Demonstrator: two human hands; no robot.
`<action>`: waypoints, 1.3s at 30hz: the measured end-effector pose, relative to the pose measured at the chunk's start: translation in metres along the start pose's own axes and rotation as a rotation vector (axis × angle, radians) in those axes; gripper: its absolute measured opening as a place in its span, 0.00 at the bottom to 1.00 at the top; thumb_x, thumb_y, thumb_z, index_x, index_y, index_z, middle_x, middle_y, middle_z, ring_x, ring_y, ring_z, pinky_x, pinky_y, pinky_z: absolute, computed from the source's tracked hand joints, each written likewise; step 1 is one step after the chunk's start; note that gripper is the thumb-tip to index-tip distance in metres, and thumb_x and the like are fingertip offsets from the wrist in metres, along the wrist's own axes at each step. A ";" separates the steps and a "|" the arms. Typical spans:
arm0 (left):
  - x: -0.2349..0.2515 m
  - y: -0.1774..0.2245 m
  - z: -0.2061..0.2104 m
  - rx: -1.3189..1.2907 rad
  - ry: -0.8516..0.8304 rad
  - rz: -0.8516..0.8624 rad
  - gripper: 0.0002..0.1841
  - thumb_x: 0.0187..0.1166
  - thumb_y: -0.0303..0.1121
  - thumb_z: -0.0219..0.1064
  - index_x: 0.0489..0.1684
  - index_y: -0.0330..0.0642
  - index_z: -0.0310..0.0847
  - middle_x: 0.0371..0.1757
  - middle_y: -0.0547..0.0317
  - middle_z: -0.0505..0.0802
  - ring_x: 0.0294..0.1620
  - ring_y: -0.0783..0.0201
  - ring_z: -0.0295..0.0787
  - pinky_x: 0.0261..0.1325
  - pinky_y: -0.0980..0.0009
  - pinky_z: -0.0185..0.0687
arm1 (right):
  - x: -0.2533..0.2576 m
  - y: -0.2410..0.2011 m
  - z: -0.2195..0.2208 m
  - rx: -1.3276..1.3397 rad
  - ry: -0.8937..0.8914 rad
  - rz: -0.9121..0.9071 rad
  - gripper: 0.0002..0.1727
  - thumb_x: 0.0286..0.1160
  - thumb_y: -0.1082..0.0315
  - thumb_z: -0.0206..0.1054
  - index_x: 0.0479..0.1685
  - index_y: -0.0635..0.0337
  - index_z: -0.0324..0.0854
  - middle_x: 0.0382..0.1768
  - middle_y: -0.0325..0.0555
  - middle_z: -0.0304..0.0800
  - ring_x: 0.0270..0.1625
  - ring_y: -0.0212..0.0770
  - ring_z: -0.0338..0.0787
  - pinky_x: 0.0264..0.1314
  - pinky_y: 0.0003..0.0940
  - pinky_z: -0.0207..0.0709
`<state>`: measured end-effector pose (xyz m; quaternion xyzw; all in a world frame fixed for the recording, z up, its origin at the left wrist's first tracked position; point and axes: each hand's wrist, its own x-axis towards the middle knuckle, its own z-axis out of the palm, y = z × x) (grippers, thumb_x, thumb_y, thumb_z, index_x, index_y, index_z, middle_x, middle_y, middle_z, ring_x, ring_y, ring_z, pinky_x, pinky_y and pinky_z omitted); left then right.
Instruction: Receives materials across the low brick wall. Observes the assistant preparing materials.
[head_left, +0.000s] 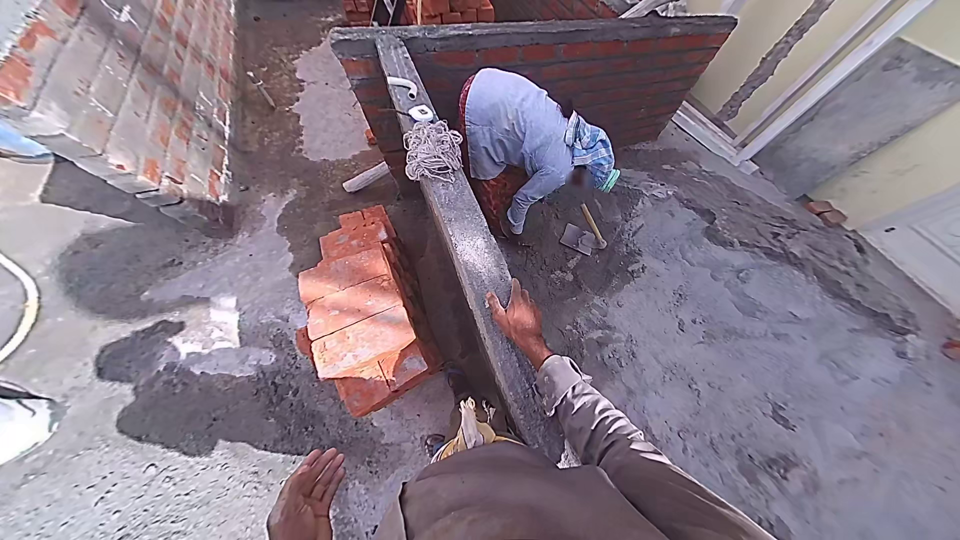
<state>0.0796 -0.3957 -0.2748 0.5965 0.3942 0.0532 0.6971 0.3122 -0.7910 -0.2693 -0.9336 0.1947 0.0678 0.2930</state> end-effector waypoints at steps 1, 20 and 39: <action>0.000 0.001 0.001 0.004 -0.002 0.000 0.24 0.95 0.45 0.41 0.76 0.39 0.70 0.59 0.51 0.93 0.51 0.60 0.95 0.55 0.62 0.91 | 0.000 0.000 0.000 0.000 -0.004 0.000 0.55 0.71 0.20 0.46 0.93 0.51 0.58 0.73 0.54 0.83 0.68 0.54 0.88 0.64 0.55 0.83; 0.046 0.034 0.044 0.056 -0.138 0.001 0.24 0.94 0.45 0.41 0.77 0.38 0.67 0.60 0.51 0.91 0.52 0.62 0.94 0.55 0.64 0.90 | 0.000 0.000 0.004 0.028 0.011 0.000 0.55 0.71 0.21 0.48 0.92 0.52 0.60 0.73 0.55 0.83 0.68 0.55 0.87 0.65 0.55 0.82; 0.090 0.136 0.165 -0.012 -0.365 0.147 0.25 0.91 0.41 0.46 0.75 0.32 0.71 0.69 0.41 0.88 0.64 0.52 0.90 0.66 0.56 0.85 | 0.002 0.000 0.003 0.016 0.019 0.042 0.51 0.74 0.22 0.46 0.91 0.48 0.62 0.72 0.55 0.84 0.66 0.54 0.89 0.65 0.56 0.83</action>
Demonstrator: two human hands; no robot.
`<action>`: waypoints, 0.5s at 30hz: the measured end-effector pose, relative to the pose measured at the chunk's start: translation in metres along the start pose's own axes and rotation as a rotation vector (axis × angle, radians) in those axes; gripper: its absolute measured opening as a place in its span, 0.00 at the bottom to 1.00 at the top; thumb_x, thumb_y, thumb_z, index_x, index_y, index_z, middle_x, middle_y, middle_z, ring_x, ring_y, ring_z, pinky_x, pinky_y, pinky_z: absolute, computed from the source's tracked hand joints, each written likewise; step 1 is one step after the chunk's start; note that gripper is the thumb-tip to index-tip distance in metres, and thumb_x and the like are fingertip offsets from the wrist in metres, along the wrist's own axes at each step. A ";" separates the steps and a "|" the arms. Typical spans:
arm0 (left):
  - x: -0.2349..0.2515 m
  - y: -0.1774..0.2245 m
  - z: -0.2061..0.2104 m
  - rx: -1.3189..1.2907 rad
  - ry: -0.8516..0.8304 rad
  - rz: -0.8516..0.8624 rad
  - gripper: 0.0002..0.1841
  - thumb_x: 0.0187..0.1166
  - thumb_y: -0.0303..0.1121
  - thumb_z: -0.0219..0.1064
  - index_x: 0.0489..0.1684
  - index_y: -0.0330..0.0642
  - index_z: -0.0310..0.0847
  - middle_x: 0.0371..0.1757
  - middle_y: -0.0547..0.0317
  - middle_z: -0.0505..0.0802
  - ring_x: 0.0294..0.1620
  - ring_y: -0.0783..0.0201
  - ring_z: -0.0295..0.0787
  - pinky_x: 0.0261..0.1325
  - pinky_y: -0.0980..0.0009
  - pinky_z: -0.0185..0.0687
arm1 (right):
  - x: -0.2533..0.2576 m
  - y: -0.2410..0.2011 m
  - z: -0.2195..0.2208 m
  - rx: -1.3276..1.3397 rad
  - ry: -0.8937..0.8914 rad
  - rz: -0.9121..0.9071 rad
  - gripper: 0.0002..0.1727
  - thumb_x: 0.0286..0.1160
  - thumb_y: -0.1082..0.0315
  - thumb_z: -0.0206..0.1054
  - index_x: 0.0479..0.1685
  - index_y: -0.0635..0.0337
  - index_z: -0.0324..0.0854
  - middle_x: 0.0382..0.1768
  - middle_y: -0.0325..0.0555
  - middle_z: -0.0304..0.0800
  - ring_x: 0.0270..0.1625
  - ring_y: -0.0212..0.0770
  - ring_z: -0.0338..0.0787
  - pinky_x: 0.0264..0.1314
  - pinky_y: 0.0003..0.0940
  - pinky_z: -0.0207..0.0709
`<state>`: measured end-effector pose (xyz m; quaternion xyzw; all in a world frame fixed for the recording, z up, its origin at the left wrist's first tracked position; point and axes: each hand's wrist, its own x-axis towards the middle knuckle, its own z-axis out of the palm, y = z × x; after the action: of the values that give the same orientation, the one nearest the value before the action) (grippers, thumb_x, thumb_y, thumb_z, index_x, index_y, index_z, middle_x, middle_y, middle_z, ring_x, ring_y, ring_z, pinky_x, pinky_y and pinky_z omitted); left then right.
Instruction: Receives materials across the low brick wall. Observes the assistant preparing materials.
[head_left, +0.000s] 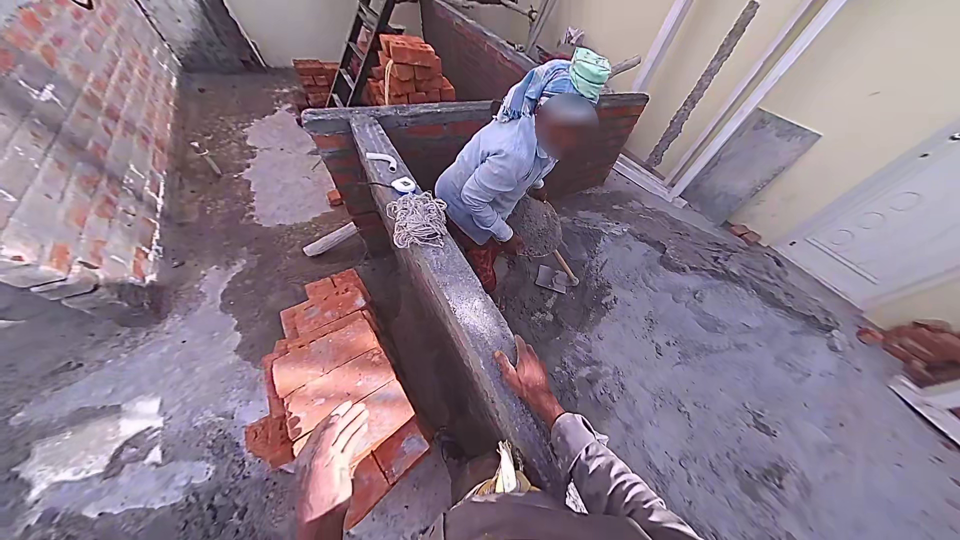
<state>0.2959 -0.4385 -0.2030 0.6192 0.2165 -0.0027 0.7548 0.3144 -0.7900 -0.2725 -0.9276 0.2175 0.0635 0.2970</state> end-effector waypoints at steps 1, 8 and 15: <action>0.013 -0.001 0.011 0.019 -0.021 0.013 0.25 0.92 0.43 0.47 0.75 0.33 0.73 0.67 0.42 0.90 0.63 0.53 0.91 0.65 0.57 0.87 | 0.000 0.000 0.000 0.003 -0.001 -0.001 0.52 0.73 0.22 0.46 0.91 0.48 0.62 0.71 0.55 0.84 0.66 0.53 0.89 0.65 0.56 0.83; 0.083 0.042 0.149 0.074 -0.271 0.001 0.22 0.94 0.38 0.43 0.73 0.32 0.74 0.61 0.47 0.93 0.59 0.56 0.93 0.64 0.60 0.87 | 0.032 0.035 -0.032 0.738 -0.325 0.152 0.34 0.93 0.41 0.41 0.82 0.55 0.73 0.70 0.53 0.86 0.70 0.47 0.87 0.74 0.49 0.78; 0.156 0.036 0.333 -0.212 -0.244 -0.233 0.34 0.93 0.57 0.33 0.81 0.38 0.64 0.72 0.43 0.84 0.67 0.50 0.86 0.66 0.53 0.82 | 0.209 0.125 -0.058 1.693 0.120 0.603 0.37 0.92 0.37 0.35 0.84 0.54 0.64 0.70 0.60 0.82 0.63 0.59 0.89 0.57 0.58 0.85</action>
<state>0.5546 -0.7007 -0.1741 0.5022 0.1928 -0.1420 0.8309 0.4461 -0.9909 -0.3420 -0.3037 0.4408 -0.0914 0.8397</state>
